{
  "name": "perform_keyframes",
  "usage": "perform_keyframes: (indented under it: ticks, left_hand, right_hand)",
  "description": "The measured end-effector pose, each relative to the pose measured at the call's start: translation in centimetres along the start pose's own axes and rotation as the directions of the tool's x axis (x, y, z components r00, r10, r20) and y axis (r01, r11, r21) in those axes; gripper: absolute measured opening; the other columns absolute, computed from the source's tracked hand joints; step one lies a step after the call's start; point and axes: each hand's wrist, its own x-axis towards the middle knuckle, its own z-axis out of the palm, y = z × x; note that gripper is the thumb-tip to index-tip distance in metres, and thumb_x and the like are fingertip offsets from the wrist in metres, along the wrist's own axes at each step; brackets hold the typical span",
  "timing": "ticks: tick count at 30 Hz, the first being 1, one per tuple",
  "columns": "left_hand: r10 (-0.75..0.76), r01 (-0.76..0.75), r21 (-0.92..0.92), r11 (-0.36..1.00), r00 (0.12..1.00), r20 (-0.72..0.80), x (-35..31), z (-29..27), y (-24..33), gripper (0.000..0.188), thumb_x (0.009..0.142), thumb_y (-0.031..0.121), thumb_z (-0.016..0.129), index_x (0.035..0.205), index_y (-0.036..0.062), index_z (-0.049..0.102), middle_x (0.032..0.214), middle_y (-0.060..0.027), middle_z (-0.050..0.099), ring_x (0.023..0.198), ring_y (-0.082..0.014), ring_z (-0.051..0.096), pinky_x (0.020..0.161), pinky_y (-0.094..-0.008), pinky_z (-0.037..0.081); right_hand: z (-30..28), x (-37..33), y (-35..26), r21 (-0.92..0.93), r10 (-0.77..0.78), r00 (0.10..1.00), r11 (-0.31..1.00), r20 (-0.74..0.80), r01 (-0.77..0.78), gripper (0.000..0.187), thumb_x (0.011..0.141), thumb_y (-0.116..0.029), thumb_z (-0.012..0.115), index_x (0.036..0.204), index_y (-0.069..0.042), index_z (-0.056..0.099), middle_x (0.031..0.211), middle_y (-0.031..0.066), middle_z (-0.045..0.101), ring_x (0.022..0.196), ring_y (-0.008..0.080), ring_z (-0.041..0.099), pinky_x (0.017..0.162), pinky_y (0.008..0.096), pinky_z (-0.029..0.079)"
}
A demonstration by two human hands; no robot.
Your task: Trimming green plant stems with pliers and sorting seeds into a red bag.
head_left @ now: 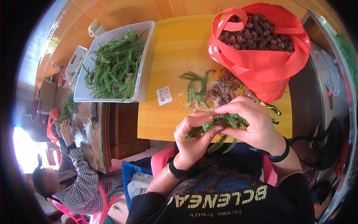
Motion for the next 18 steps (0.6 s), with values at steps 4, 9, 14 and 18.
perform_keyframes:
  ticks: [4, 9, 14, 18]
  left_hand:
    - [0.13, -0.141, 0.153, 0.978, 0.988, 0.079, 0.6, -0.5, 0.5, 0.027, 0.068, -0.008, 0.074, 0.088, 0.0001, 0.058, 0.09, -0.0157, 0.066, 0.081, -0.0235, 0.065, 0.071, -0.0312, 0.051]
    - [0.195, -0.246, 0.23, 0.942, 0.955, 0.223, 1.4, -1.1, 1.1, 0.029, 0.064, -0.008, 0.074, 0.088, 0.001, 0.059, 0.089, -0.0153, 0.066, 0.079, -0.0255, 0.065, 0.069, -0.0317, 0.051]
    - [0.221, -0.308, 0.265, 0.914, 0.924, 0.313, 1.7, -1.3, 1.5, 0.028, 0.062, -0.007, 0.073, 0.086, 0.0008, 0.061, 0.088, -0.0147, 0.066, 0.079, -0.0264, 0.065, 0.067, -0.0324, 0.052]
    - [0.247, -0.333, 0.223, 0.916, 0.908, 0.34, 1.9, -1.4, 1.5, 0.029, 0.061, -0.008, 0.073, 0.087, 0.0005, 0.062, 0.088, -0.014, 0.066, 0.078, -0.0259, 0.065, 0.066, -0.0325, 0.052]
  right_hand:
    - [-1.2, 0.3, -0.6, -0.01, -0.016, 0.992, 1.0, 0.124, 0.017, 0.041, 0.069, -0.019, 0.077, 0.104, -0.003, 0.062, 0.096, 0.0093, 0.062, 0.09, 0.0264, 0.06, 0.078, 0.0343, 0.048]
    - [-2.6, 1.0, -0.5, -0.139, -0.131, 0.975, 0.978, 0.177, 0.157, 0.038, 0.072, -0.019, 0.072, 0.106, -0.004, 0.062, 0.106, 0.011, 0.057, 0.106, 0.0321, 0.052, 0.089, 0.0413, 0.043]
    - [-2.7, 1.2, -0.8, -0.098, -0.076, 0.958, 0.989, 0.276, 0.107, 0.036, 0.072, -0.007, 0.069, 0.106, -0.004, 0.062, 0.106, 0.0104, 0.058, 0.104, 0.03, 0.054, 0.089, 0.0394, 0.043]
    - [-2.4, 1.2, -0.9, 0.001, -0.013, 0.966, 1.0, 0.259, 0.013, 0.037, 0.071, -0.005, 0.069, 0.107, -0.004, 0.06, 0.105, 0.0111, 0.059, 0.1, 0.03, 0.056, 0.088, 0.0379, 0.044]
